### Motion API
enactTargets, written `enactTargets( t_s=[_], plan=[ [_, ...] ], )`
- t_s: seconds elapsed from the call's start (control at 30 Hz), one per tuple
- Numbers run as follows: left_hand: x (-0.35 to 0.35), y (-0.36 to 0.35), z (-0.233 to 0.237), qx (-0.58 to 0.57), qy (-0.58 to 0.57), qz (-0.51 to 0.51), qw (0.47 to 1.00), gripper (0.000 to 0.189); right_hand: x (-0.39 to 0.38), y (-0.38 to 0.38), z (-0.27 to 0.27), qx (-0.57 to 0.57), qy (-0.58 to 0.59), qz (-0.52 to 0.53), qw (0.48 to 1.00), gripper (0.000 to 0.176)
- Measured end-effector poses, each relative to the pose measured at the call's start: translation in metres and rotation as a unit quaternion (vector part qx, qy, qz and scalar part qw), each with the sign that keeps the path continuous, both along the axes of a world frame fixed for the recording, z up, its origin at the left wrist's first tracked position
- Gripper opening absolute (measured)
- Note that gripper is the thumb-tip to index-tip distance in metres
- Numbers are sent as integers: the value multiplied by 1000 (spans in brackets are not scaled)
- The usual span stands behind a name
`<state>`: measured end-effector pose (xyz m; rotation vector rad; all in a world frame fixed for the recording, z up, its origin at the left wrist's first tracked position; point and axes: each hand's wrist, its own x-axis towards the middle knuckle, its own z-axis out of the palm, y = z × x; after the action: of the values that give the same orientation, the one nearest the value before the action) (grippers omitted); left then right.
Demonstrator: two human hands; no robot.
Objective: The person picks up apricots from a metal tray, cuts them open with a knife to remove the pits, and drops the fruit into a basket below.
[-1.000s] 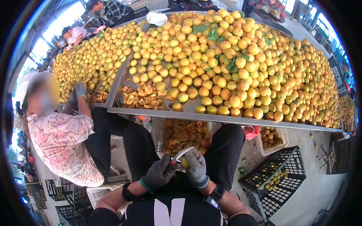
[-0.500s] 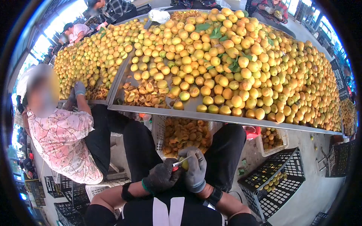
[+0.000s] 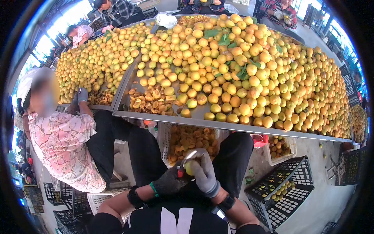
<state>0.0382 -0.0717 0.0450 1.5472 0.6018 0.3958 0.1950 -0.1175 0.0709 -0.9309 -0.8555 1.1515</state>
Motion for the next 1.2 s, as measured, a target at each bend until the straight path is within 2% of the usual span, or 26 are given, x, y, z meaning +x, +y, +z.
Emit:
enactTargets(
  t_s=[0.03, 0.07, 0.1, 0.13, 0.23, 0.27, 0.3, 0.33, 0.37, 0.43, 0.47, 0.5, 0.53, 0.6, 0.67, 0.7, 0.73, 0.77, 0.8, 0.83, 0.87, 0.9, 0.97, 1.03, 1.1, 1.2],
  plan=[
    [-2, 5, -1, 11, 31, 18, 999, 61, 4, 2, 8, 0, -1, 1, 1000, 22],
    [-5, 9, 0, 21, 62, 36, 997, 61, 11, 3, 18, 13, -179, 21, 984, 32],
    [-7, 15, 5, 21, 61, 39, 997, 61, 14, 2, 27, 27, -351, 41, 935, 43],
    [-8, 20, 13, 19, 96, 33, 995, 59, 13, 0, 34, -47, -389, 66, 918, 55],
    [-13, 16, 22, 28, 140, 4, 990, 55, 17, -5, 23, -158, -362, 153, 906, 54],
    [-16, 13, 24, 41, 151, -14, 988, 53, 14, -6, 23, -157, -362, 155, 906, 54],
    [-17, 14, 35, 38, 153, -12, 987, 53, 9, -8, 22, -168, -189, 162, 954, 53],
    [-17, 17, 50, 55, 205, -25, 977, 48, 6, -10, 21, -173, -11, 164, 971, 51],
    [-18, 18, 58, 71, 255, -38, 964, 44, 6, -10, 21, -176, -11, 167, 970, 51],
    [-26, 17, 44, 103, 245, -44, 963, 44, 5, -8, 19, -217, 28, 213, 952, 47],
    [-29, 17, 37, 137, 234, -51, 961, 45, 3, -7, 12, -214, 28, 214, 953, 47],
    [-29, 16, 34, 138, 234, -52, 961, 45, 0, -8, 3, -108, -148, 169, 968, 47],
    [-27, 18, 32, 107, 239, -45, 964, 46, -2, -7, -2, 4, -318, 114, 941, 47],
    [-26, 17, 22, 75, 243, -44, 966, 47, -2, -10, -4, -18, -318, 104, 942, 46],
    [-23, 13, 7, 5, 145, -2, 989, 48, 2, -11, -6, -42, -321, 100, 941, 45],
    [-21, 14, 15, 4, 143, -4, 990, 48, 4, -8, -9, -105, -152, 127, 975, 44],
    [-17, 19, 30, 0, 112, 30, 993, 45, 7, -4, -11, -163, 24, 148, 975, 42],
    [-14, 21, 38, -4, 80, 64, 995, 43, 8, -1, -12, -163, 23, 145, 976, 42],
    [-13, 25, 38, -104, 46, 105, 988, 37, 9, 3, -13, -161, 144, 103, 971, 42],
    [-15, 30, 41, -102, 43, 100, 989, 37, 11, 6, -16, -153, 264, 60, 950, 41],
    [-20, 35, 46, -12, 75, 140, 987, 35, 15, 8, -28, -125, 310, 37, 942, 42],
    [-20, 40, 58, 79, 104, 180, 975, 34, 16, 10, -21, -121, 307, 33, 943, 42],
    [-19, 40, 70, 105, 100, 171, 975, 34, 16, 13, -3, -76, 359, 18, 930, 46],
    [-23, 31, 63, 275, 162, 121, 940, 36, 19, 9, 14, -87, 363, 29, 927, 50],
    [-23, 24, 63, 296, 195, 92, 931, 38, 21, 8, 23, -30, 328, 100, 939, 53],
    [-25, 17, 56, 289, 243, 48, 925, 39, 18, 2, 23, -34, 289, 95, 952, 52]
  ],
)
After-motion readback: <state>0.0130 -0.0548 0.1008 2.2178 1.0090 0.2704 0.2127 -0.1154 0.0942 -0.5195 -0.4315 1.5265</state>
